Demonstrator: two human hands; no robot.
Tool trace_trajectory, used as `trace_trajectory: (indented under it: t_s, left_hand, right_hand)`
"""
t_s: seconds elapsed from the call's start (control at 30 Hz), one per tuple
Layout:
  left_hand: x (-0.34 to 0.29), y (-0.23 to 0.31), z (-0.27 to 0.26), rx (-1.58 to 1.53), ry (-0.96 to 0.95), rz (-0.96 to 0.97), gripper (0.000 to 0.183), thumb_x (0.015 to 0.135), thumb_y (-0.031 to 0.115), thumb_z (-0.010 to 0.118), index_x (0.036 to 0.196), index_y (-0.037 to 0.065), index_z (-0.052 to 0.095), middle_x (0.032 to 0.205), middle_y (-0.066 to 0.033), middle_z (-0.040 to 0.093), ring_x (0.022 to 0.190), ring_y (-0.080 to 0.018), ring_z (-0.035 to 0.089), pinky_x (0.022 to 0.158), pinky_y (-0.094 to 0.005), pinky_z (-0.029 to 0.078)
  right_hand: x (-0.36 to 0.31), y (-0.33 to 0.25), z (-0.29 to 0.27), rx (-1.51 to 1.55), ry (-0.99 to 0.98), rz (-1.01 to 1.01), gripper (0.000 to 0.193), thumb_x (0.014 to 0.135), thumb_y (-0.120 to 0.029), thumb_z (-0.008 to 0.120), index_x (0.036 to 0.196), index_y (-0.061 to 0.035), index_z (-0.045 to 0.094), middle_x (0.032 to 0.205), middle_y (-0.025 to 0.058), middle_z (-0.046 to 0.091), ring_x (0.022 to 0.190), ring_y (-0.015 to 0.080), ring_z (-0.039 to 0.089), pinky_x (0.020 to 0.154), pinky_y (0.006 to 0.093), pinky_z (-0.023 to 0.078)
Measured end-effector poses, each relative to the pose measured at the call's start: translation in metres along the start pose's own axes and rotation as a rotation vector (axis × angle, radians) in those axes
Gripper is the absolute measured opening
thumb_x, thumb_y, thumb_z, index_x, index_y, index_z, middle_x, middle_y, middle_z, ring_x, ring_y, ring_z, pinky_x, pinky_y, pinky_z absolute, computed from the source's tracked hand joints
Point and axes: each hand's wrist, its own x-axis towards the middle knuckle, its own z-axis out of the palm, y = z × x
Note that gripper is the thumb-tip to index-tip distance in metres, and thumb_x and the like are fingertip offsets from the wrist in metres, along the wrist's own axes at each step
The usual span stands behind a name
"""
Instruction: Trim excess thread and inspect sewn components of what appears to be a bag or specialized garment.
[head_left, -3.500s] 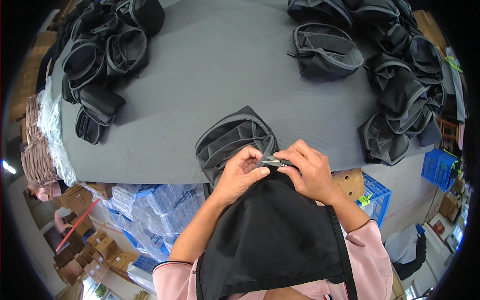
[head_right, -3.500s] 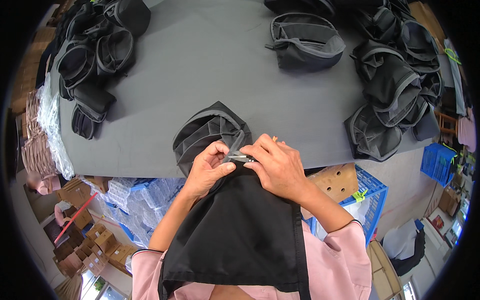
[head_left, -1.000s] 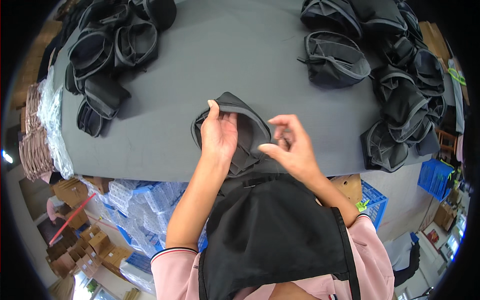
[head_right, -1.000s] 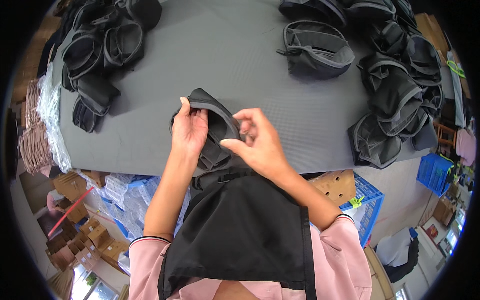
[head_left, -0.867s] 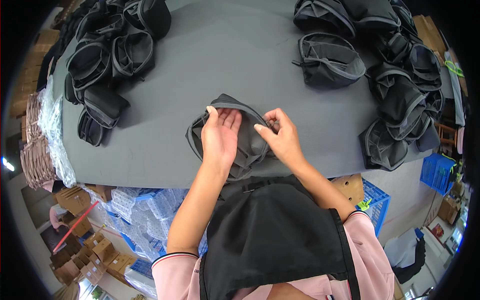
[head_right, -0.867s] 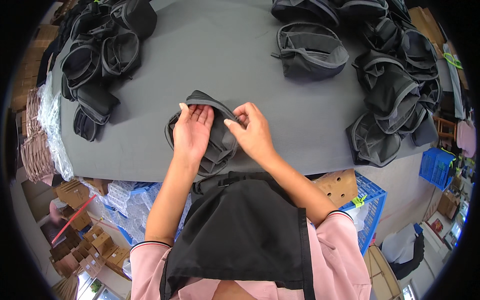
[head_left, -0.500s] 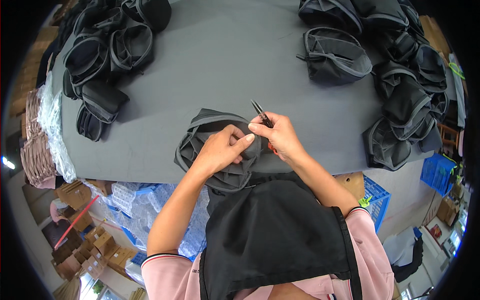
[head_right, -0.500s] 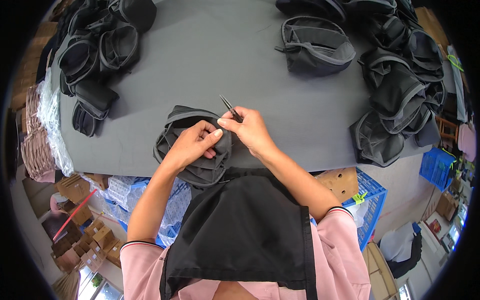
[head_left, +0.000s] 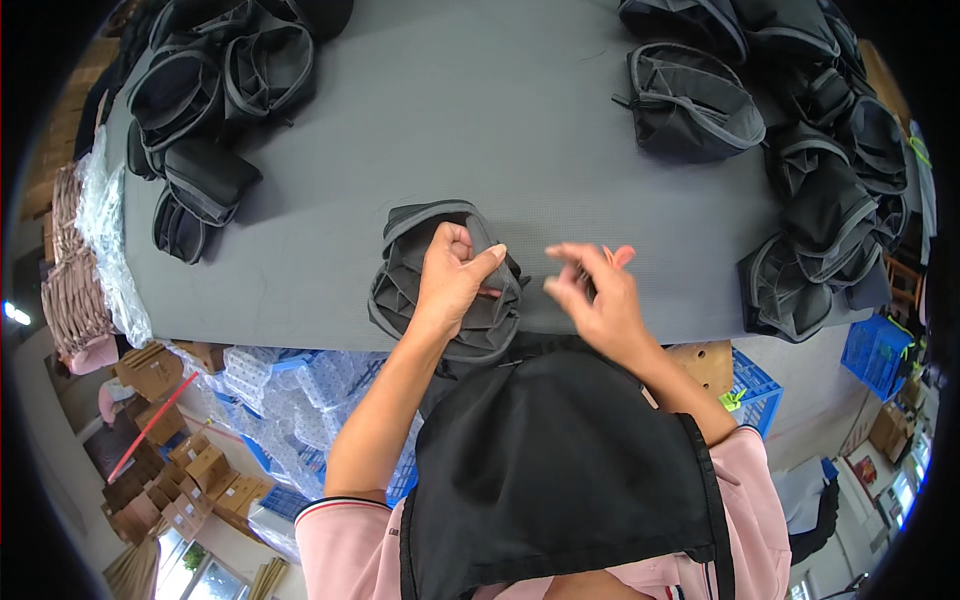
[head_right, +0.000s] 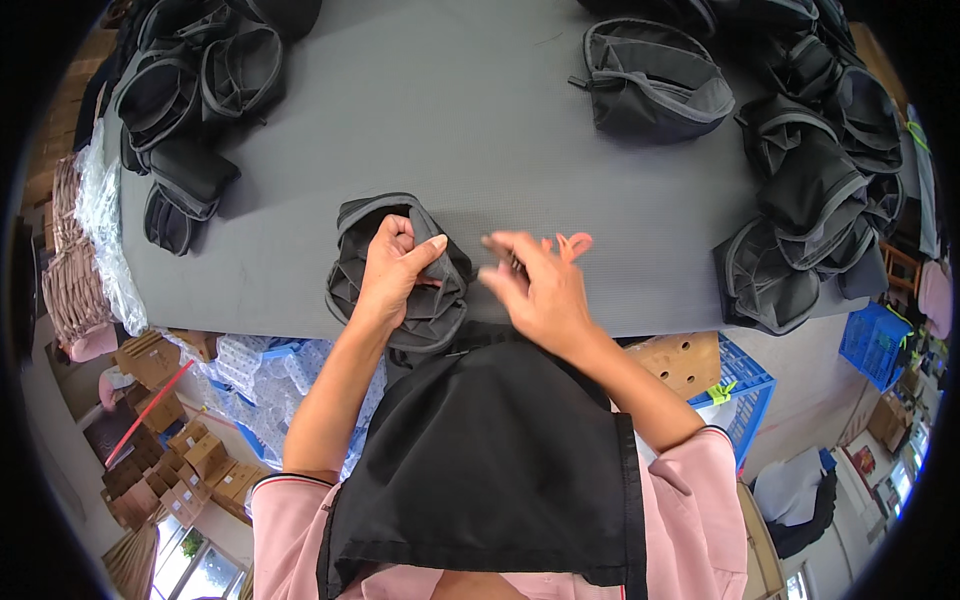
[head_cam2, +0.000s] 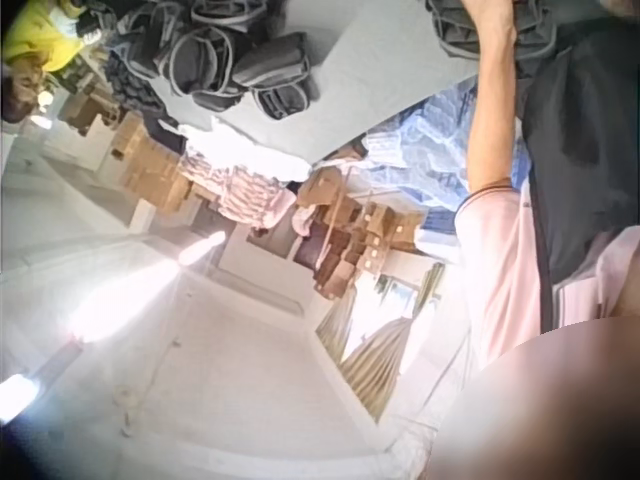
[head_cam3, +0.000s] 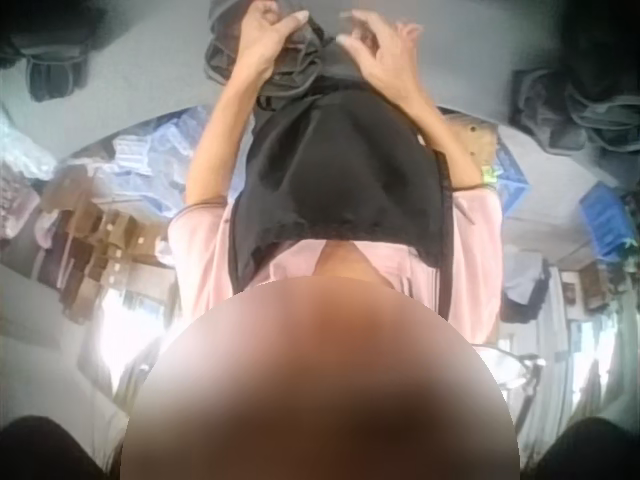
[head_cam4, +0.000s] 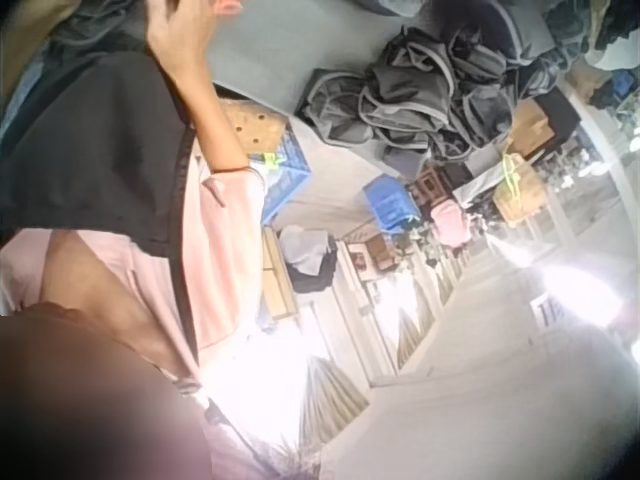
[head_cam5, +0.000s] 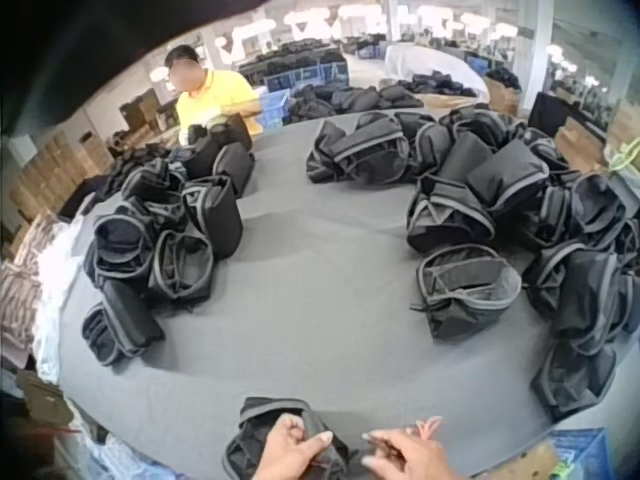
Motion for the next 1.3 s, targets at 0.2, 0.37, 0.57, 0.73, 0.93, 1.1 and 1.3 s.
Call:
trace_trajectory:
  t_s: [0.2, 0.37, 0.57, 0.73, 0.93, 1.1, 1.3]
  left_hand:
    - [0.000, 0.002, 0.007, -0.005, 0.020, 0.008, 0.026, 0.081, 0.010, 0.065, 0.089, 0.008, 0.040, 0.074, -0.0010, 0.056, 0.061, -0.0063, 0.054, 0.049, -0.0223, 0.048]
    - [0.002, -0.001, 0.002, -0.001, -0.009, 0.006, 0.029, 0.080, 0.009, 0.064, 0.093, 0.003, 0.039, 0.080, -0.0065, 0.056, 0.066, -0.0101, 0.056, 0.048, -0.0249, 0.050]
    - [0.002, -0.002, 0.001, -0.004, -0.021, 0.014, 0.030, 0.081, 0.010, 0.064, 0.094, 0.002, 0.038, 0.080, -0.0073, 0.055, 0.067, -0.0114, 0.057, 0.049, -0.0256, 0.050]
    - [0.001, -0.003, 0.001, -0.034, -0.039, 0.005, 0.030, 0.081, 0.009, 0.064, 0.095, 0.002, 0.039, 0.081, -0.0082, 0.056, 0.068, -0.0124, 0.058, 0.050, -0.0264, 0.051]
    - [0.000, -0.005, 0.000, -0.053, -0.044, 0.012, 0.031, 0.082, 0.009, 0.064, 0.097, 0.001, 0.039, 0.082, -0.0088, 0.056, 0.068, -0.0128, 0.058, 0.050, -0.0271, 0.052]
    - [0.000, -0.003, 0.002, -0.037, -0.023, 0.004, 0.029, 0.081, 0.009, 0.065, 0.093, 0.006, 0.039, 0.077, -0.0038, 0.057, 0.066, -0.0082, 0.056, 0.050, -0.0239, 0.050]
    - [0.016, 0.006, 0.000, -0.269, 0.099, 0.031, 0.032, 0.082, 0.016, 0.068, 0.094, 0.003, 0.041, 0.077, -0.0061, 0.053, 0.069, -0.0143, 0.058, 0.059, -0.0322, 0.055]
  right_hand:
    - [-0.007, 0.006, -0.004, 0.141, -0.286, 0.216, 0.024, 0.080, -0.021, 0.063, 0.100, -0.0074, 0.059, 0.082, 0.0099, 0.064, 0.076, 0.0219, 0.062, 0.067, 0.0328, 0.047]
    - [0.010, -0.010, -0.009, -0.066, -0.391, 0.152, 0.024, 0.078, -0.018, 0.064, 0.099, -0.0075, 0.060, 0.082, 0.0091, 0.065, 0.072, 0.0227, 0.062, 0.065, 0.0332, 0.047]
    - [0.029, -0.009, -0.015, -0.226, -0.479, -0.002, 0.021, 0.078, -0.018, 0.065, 0.097, -0.0092, 0.061, 0.082, 0.0079, 0.065, 0.071, 0.0266, 0.062, 0.062, 0.0367, 0.047]
    - [0.044, 0.001, -0.016, -0.217, -0.569, -0.216, 0.019, 0.079, -0.020, 0.063, 0.096, -0.0103, 0.061, 0.081, 0.0056, 0.065, 0.074, 0.0272, 0.062, 0.064, 0.0390, 0.046]
    - [0.043, 0.011, -0.013, -0.253, -0.532, -0.387, 0.019, 0.076, -0.014, 0.065, 0.093, -0.0073, 0.064, 0.078, 0.0053, 0.064, 0.069, 0.0248, 0.061, 0.061, 0.0342, 0.046]
    - [0.034, 0.012, -0.012, -0.270, -0.410, -0.434, 0.017, 0.075, -0.012, 0.067, 0.090, -0.0058, 0.062, 0.075, 0.0072, 0.063, 0.068, 0.0257, 0.060, 0.061, 0.0333, 0.046]
    - [0.000, 0.000, 0.016, 0.343, -0.072, 0.191, 0.015, 0.078, -0.005, 0.066, 0.089, 0.0006, 0.058, 0.076, 0.0048, 0.059, 0.066, 0.0094, 0.054, 0.061, 0.0232, 0.044]
